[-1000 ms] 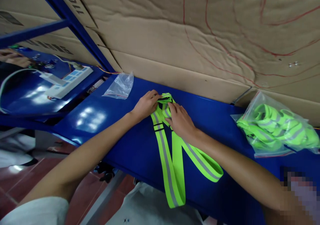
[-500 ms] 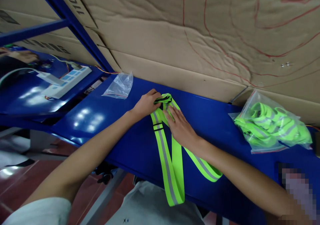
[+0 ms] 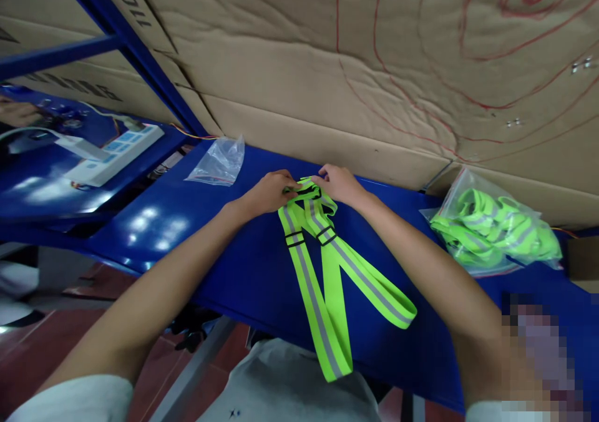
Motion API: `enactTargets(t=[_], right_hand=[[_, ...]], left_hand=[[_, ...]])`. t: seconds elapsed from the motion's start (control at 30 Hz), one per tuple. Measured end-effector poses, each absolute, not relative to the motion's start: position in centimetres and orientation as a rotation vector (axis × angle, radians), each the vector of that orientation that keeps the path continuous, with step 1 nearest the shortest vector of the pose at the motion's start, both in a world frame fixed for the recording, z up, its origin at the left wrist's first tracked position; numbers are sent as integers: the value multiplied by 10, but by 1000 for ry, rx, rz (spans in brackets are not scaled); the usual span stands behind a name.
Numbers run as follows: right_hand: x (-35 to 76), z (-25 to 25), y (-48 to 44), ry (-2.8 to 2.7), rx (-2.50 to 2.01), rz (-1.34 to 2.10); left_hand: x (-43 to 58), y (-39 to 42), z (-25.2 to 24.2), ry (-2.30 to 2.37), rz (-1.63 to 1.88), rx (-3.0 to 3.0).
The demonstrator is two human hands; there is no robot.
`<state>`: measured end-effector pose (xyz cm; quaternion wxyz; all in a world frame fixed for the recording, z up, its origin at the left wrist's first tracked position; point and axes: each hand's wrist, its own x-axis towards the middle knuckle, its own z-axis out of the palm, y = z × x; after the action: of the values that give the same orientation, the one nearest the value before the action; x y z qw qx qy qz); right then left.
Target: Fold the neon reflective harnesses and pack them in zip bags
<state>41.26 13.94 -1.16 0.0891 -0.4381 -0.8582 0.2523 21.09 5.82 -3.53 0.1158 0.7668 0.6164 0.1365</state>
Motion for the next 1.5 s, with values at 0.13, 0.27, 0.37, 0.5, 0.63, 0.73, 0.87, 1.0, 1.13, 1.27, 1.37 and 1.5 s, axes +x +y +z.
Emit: enactTargets(t=[0.13,0.27,0.37,0.5,0.63,0.73,0.87,1.0,1.13,1.27,1.37,1.5], right_hand=[[388,-28,159,-2518,-1429,1248],[384,-31,159,-2534,-1430,1204],[383,-28,155,-2622,-1472,1032],[380,-24,153,-2676,-1480,919],[380,-24,155,-2727,-1370,829],[386,-26,158,-2733,-1273,823],[396,-32,159,-2719,-1096,789],[403,-34,154,-2724,-862,752],[413,-40,138,-2699,-646,559],[426,-52,115,-2699,-542,272],[431,-52,104,-2732,-578,178],[433,-39,99,-2886,-588,136]], left_hand=[[205,62,-29,1788,446,2053],[196,56,-26,1647,481,1976],[194,52,-27,1770,490,1970],[193,52,-25,2091,369,1969],[187,57,-20,2033,174,1699],[187,58,-20,2000,163,1719],[196,52,-23,2036,244,1869],[208,35,-25,2084,357,1990],[222,8,-35,2172,462,2190],[234,-12,-51,2096,397,2556],[238,-18,-52,2054,373,2588],[237,-27,-37,1966,368,2563]])
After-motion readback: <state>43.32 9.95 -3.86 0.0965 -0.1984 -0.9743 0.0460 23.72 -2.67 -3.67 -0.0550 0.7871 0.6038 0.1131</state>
